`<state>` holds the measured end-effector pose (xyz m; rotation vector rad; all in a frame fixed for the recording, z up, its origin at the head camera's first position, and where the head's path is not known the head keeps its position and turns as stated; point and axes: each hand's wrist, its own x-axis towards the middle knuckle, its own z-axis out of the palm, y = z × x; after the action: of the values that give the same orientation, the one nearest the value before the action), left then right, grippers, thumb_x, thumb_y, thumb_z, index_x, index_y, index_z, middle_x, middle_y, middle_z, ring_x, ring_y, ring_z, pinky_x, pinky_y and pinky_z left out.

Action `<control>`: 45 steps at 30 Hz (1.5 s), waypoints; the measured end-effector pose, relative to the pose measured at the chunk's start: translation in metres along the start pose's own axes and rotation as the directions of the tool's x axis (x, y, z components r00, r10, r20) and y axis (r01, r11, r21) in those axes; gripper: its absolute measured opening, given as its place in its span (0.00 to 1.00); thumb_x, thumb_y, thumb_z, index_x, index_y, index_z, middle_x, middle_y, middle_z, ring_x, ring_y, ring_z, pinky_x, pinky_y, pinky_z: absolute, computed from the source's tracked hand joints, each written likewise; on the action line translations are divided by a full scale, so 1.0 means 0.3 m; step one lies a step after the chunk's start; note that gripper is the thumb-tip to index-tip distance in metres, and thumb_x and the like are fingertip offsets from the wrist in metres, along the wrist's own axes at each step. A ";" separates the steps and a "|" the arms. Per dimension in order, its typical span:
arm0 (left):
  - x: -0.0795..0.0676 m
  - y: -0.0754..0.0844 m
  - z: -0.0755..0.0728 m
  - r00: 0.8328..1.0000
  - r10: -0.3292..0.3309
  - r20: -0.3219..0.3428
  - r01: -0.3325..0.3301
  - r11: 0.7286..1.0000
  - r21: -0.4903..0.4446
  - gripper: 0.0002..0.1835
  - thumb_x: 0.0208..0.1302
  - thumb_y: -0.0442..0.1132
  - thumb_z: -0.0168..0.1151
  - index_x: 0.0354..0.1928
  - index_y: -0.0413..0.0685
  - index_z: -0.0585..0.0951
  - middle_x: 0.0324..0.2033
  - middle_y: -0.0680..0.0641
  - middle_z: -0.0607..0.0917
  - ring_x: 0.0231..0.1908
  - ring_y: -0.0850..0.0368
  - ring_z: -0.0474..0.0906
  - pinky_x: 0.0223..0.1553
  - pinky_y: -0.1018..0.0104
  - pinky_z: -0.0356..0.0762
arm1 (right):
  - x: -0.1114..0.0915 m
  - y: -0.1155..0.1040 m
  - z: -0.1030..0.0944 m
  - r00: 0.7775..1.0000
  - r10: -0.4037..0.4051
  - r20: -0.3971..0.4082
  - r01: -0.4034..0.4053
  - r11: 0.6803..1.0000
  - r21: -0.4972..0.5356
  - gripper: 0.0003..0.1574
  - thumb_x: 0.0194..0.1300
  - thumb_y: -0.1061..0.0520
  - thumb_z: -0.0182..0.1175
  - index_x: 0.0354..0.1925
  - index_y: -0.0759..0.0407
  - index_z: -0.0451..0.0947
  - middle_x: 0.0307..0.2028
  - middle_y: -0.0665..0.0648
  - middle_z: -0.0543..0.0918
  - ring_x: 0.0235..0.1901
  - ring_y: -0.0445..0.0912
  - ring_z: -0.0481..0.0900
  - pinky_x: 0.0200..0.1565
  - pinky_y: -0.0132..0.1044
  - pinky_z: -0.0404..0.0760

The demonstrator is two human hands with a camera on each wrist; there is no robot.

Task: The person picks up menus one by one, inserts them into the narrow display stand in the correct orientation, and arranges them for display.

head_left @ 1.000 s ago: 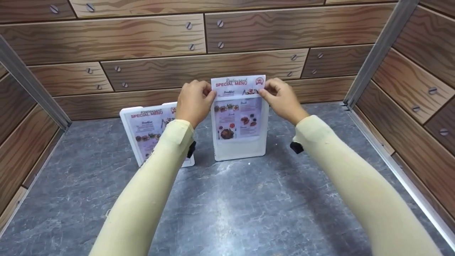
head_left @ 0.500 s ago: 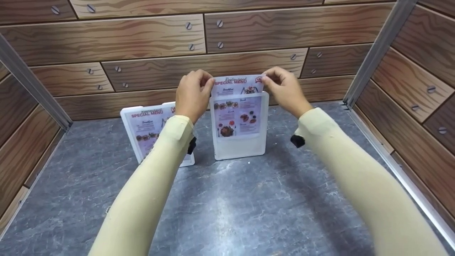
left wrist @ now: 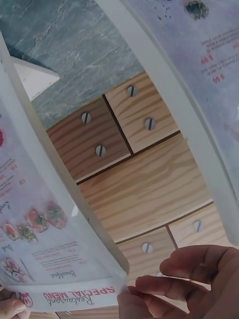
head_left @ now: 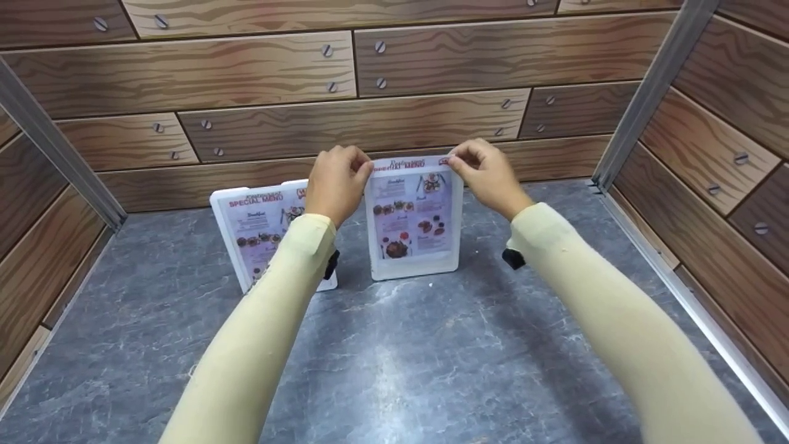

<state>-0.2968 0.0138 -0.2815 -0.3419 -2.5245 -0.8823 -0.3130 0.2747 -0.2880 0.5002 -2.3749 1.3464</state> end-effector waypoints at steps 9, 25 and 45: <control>-0.006 0.006 -0.002 1.000 0.001 0.021 -0.002 1.000 0.014 0.09 0.67 0.48 0.57 0.38 0.54 0.83 0.35 0.55 0.79 0.41 0.57 0.71 0.42 0.61 0.71 | 0.001 -0.021 -0.014 1.000 0.014 0.009 -0.013 0.998 -0.064 0.10 0.67 0.54 0.58 0.40 0.60 0.80 0.41 0.54 0.76 0.43 0.45 0.74 0.49 0.38 0.74; 0.001 0.013 0.006 0.998 0.038 -0.043 -0.038 0.999 0.003 0.09 0.69 0.47 0.54 0.41 0.53 0.81 0.35 0.53 0.79 0.40 0.56 0.72 0.43 0.61 0.70 | -0.001 -0.025 -0.026 1.000 0.011 0.020 -0.008 0.988 -0.157 0.10 0.67 0.53 0.58 0.40 0.59 0.80 0.40 0.55 0.76 0.42 0.46 0.73 0.48 0.41 0.72; -0.022 0.018 0.047 0.982 0.140 -0.124 -0.128 0.987 0.099 0.13 0.68 0.46 0.55 0.50 0.52 0.79 0.44 0.50 0.79 0.47 0.54 0.72 0.49 0.60 0.72 | -0.010 -0.009 -0.018 0.956 -0.290 0.038 0.273 0.841 -0.467 0.13 0.64 0.59 0.58 0.47 0.60 0.78 0.44 0.57 0.78 0.48 0.53 0.72 0.55 0.47 0.67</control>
<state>-0.2935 0.0264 -0.2917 -0.4063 -2.3811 -0.7129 -0.3083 0.2783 -0.2849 0.6399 -2.3680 0.6134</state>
